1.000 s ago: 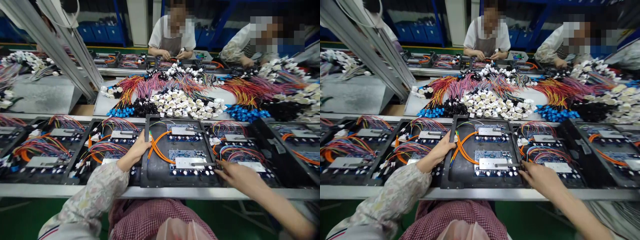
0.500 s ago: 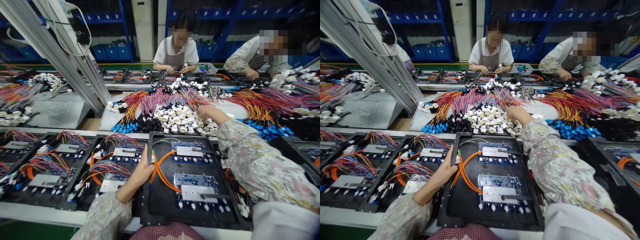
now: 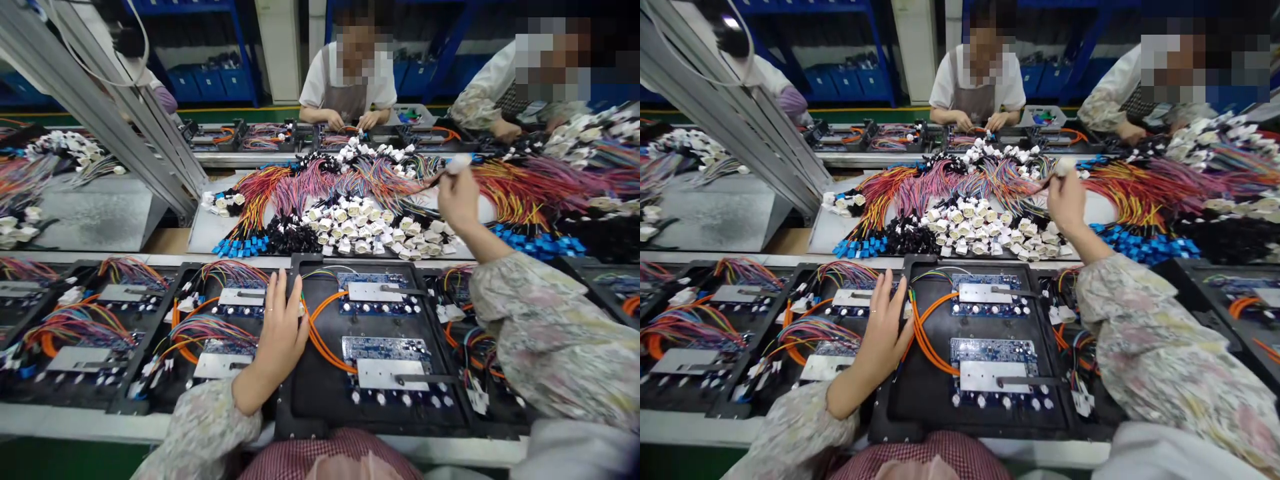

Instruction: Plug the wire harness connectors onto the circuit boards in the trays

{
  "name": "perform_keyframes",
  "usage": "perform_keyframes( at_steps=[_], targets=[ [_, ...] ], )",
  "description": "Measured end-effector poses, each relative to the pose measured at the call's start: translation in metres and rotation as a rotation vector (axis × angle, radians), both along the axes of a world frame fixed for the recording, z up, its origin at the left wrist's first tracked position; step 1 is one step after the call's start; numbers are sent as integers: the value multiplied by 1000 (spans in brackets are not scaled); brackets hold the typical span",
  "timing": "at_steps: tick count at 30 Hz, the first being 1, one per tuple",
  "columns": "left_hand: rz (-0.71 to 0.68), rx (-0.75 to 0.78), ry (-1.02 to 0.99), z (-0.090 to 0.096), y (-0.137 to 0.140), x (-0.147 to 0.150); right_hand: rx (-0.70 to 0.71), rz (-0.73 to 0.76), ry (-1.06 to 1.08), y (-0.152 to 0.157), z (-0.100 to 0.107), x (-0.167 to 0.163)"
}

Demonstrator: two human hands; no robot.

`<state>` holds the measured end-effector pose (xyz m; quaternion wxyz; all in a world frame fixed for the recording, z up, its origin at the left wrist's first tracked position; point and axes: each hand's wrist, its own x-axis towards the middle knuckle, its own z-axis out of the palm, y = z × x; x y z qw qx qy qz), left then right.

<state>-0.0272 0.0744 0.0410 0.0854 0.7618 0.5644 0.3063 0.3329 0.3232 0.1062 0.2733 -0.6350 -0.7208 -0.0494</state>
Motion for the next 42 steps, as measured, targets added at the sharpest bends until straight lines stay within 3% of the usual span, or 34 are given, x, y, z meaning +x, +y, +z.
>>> perform_keyframes(
  at_steps=[2,5,7,8,11,13,17,20,22,25,31,35,39,42],
  targets=[
    [-44,78,-32,12,-3,4,170,-16,24,-34,24,-17],
    [-170,30,-323,33,-12,20,272,324,-167,-114,52,-55],
    [-294,-100,-599,45,-20,34,140,673,-232,-173,58,-77],
    [-338,-168,-714,49,-25,40,32,755,-218,-199,58,-85],
    [-311,-339,-969,57,-37,51,-201,764,-57,-256,46,-94],
    [-293,-487,-1064,58,-44,49,-242,711,69,-276,34,-91],
    [-352,-713,-1187,54,-53,40,-275,622,285,-300,14,-90],
    [-458,-733,-1232,49,-57,38,-554,618,566,-316,4,-101],
    [-563,-845,-1190,47,-58,39,-774,644,779,-324,-1,-110],
    [-547,-923,-1131,46,-58,40,-968,634,987,-329,-8,-119],
    [-415,-603,-988,42,-50,41,-918,359,1099,-322,-15,-124],
    [-513,-756,-968,41,-44,44,-945,410,1034,-319,-21,-123],
    [-321,-828,-1084,43,-39,40,-911,419,843,-314,-27,-115],
    [-257,-866,-1136,43,-36,35,-843,446,667,-311,-26,-110]
  ],
)
